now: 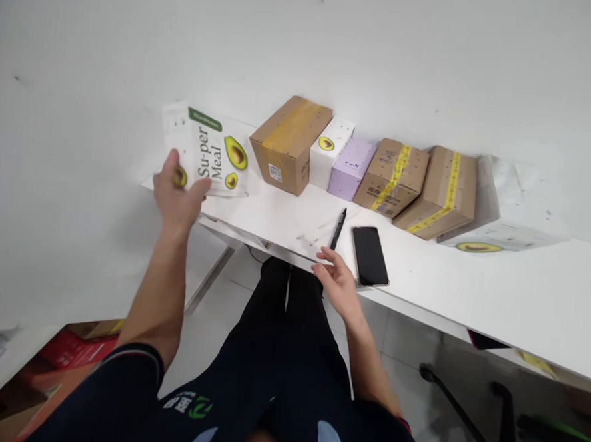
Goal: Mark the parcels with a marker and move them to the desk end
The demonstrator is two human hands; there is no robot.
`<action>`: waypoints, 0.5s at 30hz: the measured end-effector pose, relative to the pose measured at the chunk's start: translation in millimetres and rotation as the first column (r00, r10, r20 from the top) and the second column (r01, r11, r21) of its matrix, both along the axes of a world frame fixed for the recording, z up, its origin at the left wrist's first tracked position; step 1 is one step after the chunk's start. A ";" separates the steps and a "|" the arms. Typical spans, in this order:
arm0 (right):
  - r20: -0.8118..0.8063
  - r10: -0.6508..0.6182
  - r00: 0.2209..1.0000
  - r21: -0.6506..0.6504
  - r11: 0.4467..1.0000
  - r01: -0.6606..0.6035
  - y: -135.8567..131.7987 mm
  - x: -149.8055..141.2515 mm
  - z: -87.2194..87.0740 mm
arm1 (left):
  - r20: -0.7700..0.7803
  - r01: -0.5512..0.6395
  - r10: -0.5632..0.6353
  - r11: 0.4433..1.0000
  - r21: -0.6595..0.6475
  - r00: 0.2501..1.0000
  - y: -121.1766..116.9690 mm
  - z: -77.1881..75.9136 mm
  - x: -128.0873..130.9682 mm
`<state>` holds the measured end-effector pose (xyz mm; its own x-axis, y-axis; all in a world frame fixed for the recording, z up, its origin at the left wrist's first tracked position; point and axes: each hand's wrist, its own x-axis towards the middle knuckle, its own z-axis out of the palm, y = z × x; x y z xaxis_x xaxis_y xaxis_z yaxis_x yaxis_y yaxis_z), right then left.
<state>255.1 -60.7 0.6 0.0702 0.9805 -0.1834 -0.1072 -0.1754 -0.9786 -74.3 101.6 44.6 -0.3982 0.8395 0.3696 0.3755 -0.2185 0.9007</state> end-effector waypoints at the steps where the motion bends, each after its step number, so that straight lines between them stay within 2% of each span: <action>1: 0.019 -0.050 0.999 -0.018 0.999 0.050 -5.7 10.4 -3.2 | -0.131 -0.101 0.096 0.995 -0.026 0.987 18.9 3.2 -1.3; 2: 0.039 -0.103 0.994 -0.035 0.994 0.105 -11.9 21.0 -6.6 | -0.229 -0.143 0.128 0.988 -0.049 0.965 36.4 5.7 0.4; 4: 0.084 -0.218 0.972 -0.063 0.973 0.224 -25.6 43.0 -13.3 | -0.332 -0.144 0.106 0.985 -0.090 0.937 66.3 8.6 10.8; 7: 0.158 -0.391 0.907 -0.080 0.910 0.407 -45.8 79.2 -19.6 | -0.373 -0.068 0.010 0.988 -0.141 0.928 97.4 6.8 33.1; 9: 0.204 -0.520 0.829 -0.034 0.843 0.537 -55.0 108.1 -19.1 | -0.380 -0.004 -0.060 0.986 -0.167 0.923 112.1 3.1 45.7; 12: 0.300 -0.732 0.611 0.150 0.669 0.728 -54.5 162.6 -11.7 | -0.340 0.079 -0.150 0.974 -0.213 0.928 130.9 -3.4 55.2; 14: 0.435 -0.822 0.368 0.335 0.527 0.781 -42.4 204.3 -4.5 | -0.272 0.135 -0.203 0.959 -0.249 0.941 141.5 -9.2 55.9; 15: 0.492 -0.830 0.263 0.420 0.491 0.763 -33.0 225.0 -0.5 | -0.236 0.159 -0.222 0.953 -0.258 0.946 145.2 -13.2 55.5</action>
<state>480.0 -93.7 0.0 0.8752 0.3744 0.3064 0.4153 -0.2564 -0.8728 -18.7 246.8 31.4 -0.1387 0.9647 0.2237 0.5744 -0.1056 0.8117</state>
